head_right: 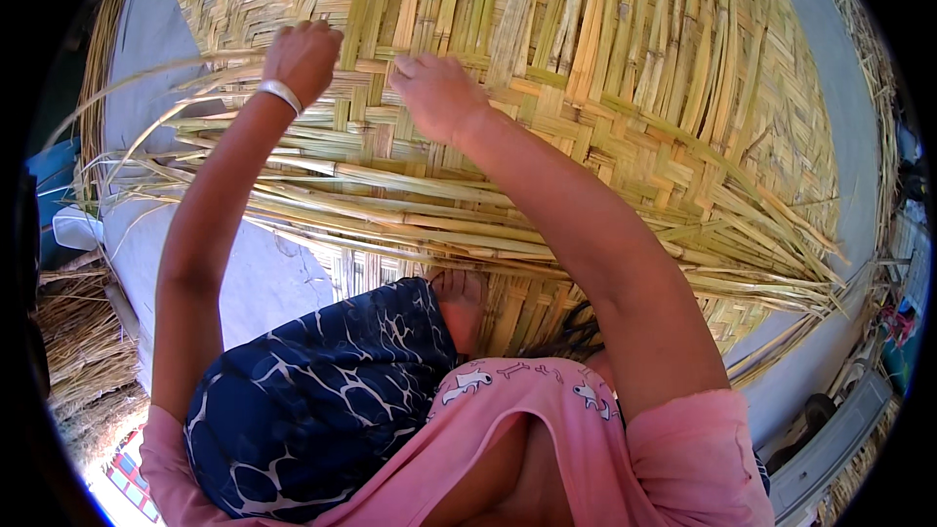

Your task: The person weaves a large flat basket using dried palm leaves. They sit on the floor and interlace the leaves by hand, creating a tight woven pattern. The person occasionally adjusts the leaves and continues the weaving process.

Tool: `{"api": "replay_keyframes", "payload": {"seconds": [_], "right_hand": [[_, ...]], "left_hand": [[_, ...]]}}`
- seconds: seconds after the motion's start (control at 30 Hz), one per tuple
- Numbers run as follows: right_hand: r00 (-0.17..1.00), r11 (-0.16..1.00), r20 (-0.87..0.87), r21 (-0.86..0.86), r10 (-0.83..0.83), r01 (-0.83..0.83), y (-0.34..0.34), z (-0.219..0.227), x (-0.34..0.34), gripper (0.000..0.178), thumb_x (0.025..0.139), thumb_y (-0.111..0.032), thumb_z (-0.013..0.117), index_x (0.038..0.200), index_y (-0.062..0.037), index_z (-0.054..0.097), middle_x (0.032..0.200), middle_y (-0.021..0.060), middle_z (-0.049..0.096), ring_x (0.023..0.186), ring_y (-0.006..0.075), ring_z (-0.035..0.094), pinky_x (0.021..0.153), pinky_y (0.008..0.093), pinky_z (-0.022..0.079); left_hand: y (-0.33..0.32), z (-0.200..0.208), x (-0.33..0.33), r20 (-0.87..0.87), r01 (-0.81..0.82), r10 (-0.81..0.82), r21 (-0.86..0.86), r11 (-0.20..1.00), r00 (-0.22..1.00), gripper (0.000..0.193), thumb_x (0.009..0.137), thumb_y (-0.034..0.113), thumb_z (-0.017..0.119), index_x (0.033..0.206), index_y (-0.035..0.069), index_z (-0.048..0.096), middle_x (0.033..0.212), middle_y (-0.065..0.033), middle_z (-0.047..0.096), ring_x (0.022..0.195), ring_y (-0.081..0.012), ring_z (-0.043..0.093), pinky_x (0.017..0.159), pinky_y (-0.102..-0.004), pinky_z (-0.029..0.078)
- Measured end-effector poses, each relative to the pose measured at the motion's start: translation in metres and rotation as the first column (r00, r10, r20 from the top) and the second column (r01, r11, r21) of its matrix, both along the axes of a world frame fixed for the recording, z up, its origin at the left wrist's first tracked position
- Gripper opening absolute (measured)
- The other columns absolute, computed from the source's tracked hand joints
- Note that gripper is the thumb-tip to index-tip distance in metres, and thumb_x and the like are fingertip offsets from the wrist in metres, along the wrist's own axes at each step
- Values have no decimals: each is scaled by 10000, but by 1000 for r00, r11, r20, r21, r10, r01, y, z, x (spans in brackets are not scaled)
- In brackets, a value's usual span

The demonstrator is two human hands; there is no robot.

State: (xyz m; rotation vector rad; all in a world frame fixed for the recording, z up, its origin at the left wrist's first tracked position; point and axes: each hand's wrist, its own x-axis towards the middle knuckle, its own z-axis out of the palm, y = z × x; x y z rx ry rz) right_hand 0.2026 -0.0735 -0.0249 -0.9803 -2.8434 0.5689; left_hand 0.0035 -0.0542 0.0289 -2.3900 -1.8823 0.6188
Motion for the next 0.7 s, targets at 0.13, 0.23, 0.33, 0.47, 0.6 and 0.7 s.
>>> {"api": "replay_keyframes", "payload": {"seconds": [0.13,0.23,0.33,0.47,0.6,0.7], "right_hand": [[997,999,-65,18,44,-43,-27,9,16,472,758,-23,567,1227,-49,517,1355,115,426,1226,311,406,1031,402,315],[997,996,-77,-85,-23,16,-49,14,50,427,807,-115,556,1225,-42,509,1363,129,414,1236,322,395,1032,415,305],[997,994,61,-91,-53,58,-67,15,102,426,843,-230,546,1223,-41,502,1360,150,408,1238,332,389,1032,423,298],[981,990,196,-141,4,24,-93,45,173,470,848,-328,553,1217,-41,503,1350,164,410,1241,342,378,1036,425,288],[957,969,280,-248,73,-1,-132,65,217,663,777,-398,622,1297,-42,414,1372,158,377,1266,342,340,1040,436,274],[953,980,291,-195,85,-28,-154,65,227,819,683,-371,706,1352,-72,342,1371,143,366,1255,322,347,1012,436,292]], "left_hand": [[-35,-42,12,275,-15,-18,117,993,961,527,857,280,564,1330,107,407,1403,-97,362,1275,-259,372,1019,-434,340],[-47,-58,17,270,-50,22,95,994,963,555,878,378,520,1355,128,385,1435,-75,326,1337,-248,275,1051,-444,287],[-54,-57,20,200,-52,41,51,997,979,567,886,425,493,1360,134,381,1444,-63,316,1349,-245,254,1065,-448,256],[-85,-43,23,227,72,-72,10,997,971,626,887,498,450,1340,69,393,1428,-97,332,1340,-257,263,1069,-460,237],[-151,-27,34,398,282,-207,-138,950,894,780,808,581,512,1337,25,369,1415,-139,336,1321,-312,285,1061,-444,245],[-196,-11,41,501,334,-213,-165,928,839,853,699,503,678,1343,46,355,1402,-122,358,1316,-303,300,1062,-432,256]]}}
